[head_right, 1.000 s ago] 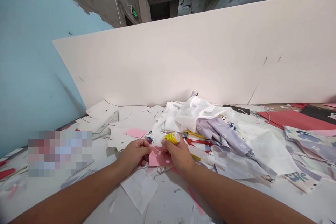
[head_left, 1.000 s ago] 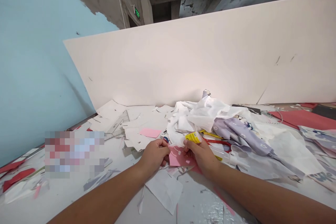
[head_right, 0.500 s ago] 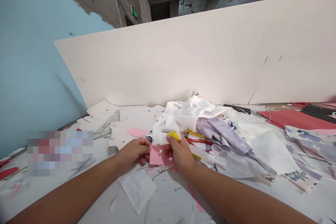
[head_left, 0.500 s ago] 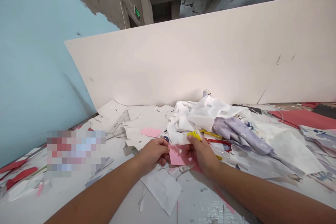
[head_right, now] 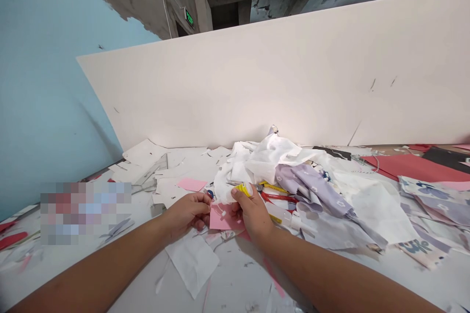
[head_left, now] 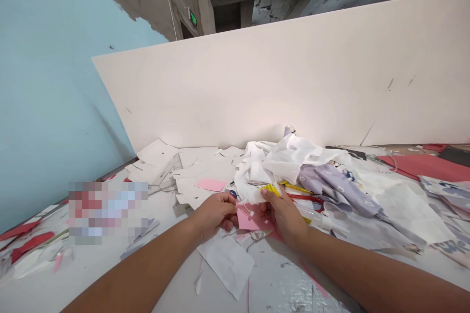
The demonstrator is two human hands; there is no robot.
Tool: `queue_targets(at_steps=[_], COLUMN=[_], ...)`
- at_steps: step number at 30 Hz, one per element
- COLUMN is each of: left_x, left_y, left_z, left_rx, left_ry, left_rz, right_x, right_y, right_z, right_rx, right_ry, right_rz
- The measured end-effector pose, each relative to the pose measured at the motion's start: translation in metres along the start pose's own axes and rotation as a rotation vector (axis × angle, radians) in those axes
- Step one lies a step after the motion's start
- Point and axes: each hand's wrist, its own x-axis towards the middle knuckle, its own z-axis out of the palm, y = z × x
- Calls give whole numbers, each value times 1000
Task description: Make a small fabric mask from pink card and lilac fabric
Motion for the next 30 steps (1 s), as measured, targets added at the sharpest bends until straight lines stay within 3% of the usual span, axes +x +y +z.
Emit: queue_targets(at_steps=[30], left_x=[4], left_y=[-3], left_z=[-3], left_rx=[-17], left_ry=[-14], left_rz=[-6], right_x=[0], right_y=[0], right_z=[0], right_rx=[-18], right_ry=[-22], right_rz=[-2])
